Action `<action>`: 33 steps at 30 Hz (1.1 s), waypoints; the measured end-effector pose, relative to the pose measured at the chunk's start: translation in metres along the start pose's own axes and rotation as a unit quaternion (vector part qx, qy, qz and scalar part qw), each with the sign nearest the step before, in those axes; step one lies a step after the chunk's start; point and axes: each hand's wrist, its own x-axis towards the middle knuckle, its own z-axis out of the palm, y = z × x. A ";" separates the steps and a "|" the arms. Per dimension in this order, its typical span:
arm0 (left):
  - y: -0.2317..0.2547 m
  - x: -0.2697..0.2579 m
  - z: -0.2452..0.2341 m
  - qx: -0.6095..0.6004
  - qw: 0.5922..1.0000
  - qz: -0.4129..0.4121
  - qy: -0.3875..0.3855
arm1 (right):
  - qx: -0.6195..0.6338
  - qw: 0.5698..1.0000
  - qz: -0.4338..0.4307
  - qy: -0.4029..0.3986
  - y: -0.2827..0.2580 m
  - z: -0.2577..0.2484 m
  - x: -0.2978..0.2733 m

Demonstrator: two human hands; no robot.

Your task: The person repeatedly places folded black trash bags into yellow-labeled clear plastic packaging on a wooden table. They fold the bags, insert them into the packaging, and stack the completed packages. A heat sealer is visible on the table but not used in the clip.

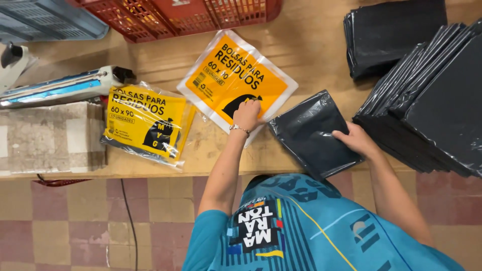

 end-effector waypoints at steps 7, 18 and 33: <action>0.023 -0.016 -0.056 -0.080 0.997 0.016 0.009 | 0.054 0.998 0.021 -0.019 -0.014 0.005 -0.008; 0.019 -0.022 -0.044 -0.103 0.990 -0.031 0.086 | 0.205 0.974 -0.072 0.070 -0.039 0.002 -0.030; 0.014 -0.009 0.010 0.017 0.924 0.022 0.381 | 0.238 0.948 -0.173 -0.122 -0.075 0.091 0.018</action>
